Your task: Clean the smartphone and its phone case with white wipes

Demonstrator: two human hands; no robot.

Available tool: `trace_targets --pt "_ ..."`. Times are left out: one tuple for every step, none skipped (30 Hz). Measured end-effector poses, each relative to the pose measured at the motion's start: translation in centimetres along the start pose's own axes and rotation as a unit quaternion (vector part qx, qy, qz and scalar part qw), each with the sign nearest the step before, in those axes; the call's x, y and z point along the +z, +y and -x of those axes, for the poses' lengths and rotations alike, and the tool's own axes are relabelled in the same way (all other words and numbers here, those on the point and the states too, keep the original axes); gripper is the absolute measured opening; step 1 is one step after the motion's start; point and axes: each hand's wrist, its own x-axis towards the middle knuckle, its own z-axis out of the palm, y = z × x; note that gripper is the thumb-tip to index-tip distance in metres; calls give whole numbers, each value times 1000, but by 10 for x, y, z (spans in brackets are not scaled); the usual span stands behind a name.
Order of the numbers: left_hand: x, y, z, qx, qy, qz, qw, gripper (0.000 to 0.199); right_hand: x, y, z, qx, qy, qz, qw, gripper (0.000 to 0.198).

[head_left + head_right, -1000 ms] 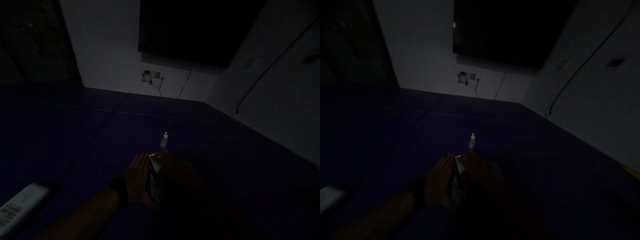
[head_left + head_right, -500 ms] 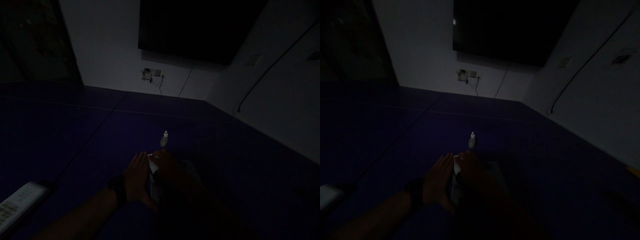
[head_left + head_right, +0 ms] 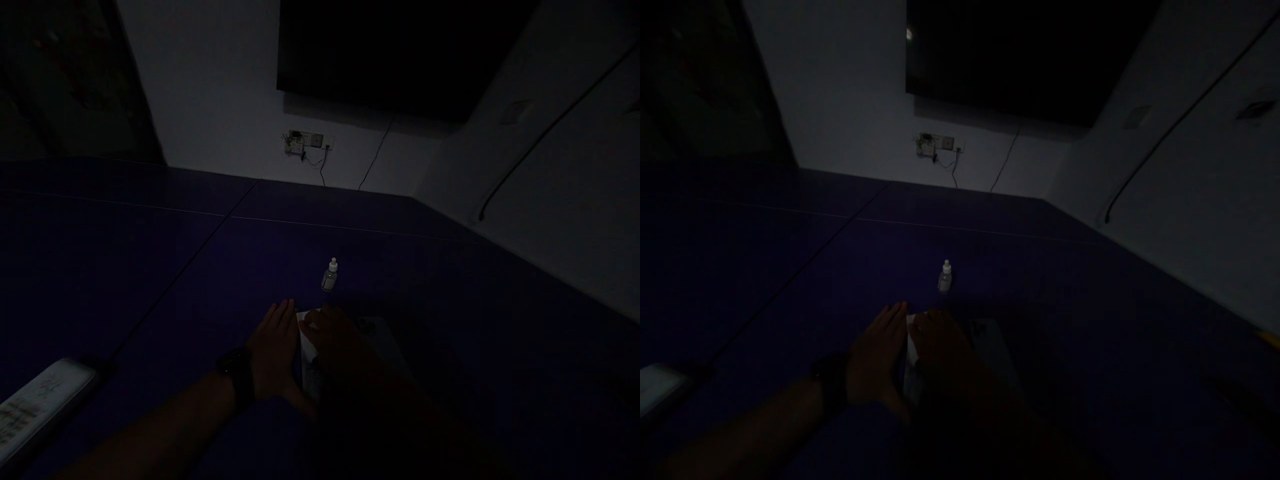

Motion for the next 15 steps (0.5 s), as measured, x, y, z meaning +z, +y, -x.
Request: trace_targets --pt "1 0 0 0 4 1 1000 144 0 -1 1 2 0 1 1000 32" --pt "2 -1 0 -1 8 3 1000 144 -1 -1 1 7 1 4 1000 32" --pt "2 -1 1 -2 9 4 1000 144 0 -2 0 13 5 9 1000 33" --pt "3 -1 1 -3 9 4 1000 144 0 -2 0 17 8 13 1000 34" --pt "3 -2 1 -2 9 4 1000 143 1 -3 0 17 10 16 1000 35" --pt "4 -2 2 1 11 3 1000 142 2 -3 0 12 11 16 1000 35" --pt "4 -2 2 6 14 2 1000 141 3 -3 1 4 8 12 1000 35" --pt "5 -3 2 13 19 2 1000 140 3 -2 2 -5 4 6 1000 35" --pt "5 -4 2 19 24 2 1000 140 3 0 4 -12 1 1 1000 35" --pt "6 -4 2 22 29 2 999 140 3 2 7 -19 1 -4 1000 35" --pt "7 -5 2 22 31 3 999 140 1 6 9 -27 2 -7 1000 36" --pt "8 -5 2 19 31 4 999 141 -1 12 12 -35 1 -8 999 37" --pt "9 -6 2 15 30 4 999 142 -4 18 14 -49 -3 -6 999 38" --pt "10 -6 1 10 28 3 1000 143 -8 25 16 -60 -15 -2 998 38" --pt "10 -7 1 7 26 3 1000 144 -11 32 18 -64 -33 8 997 36"
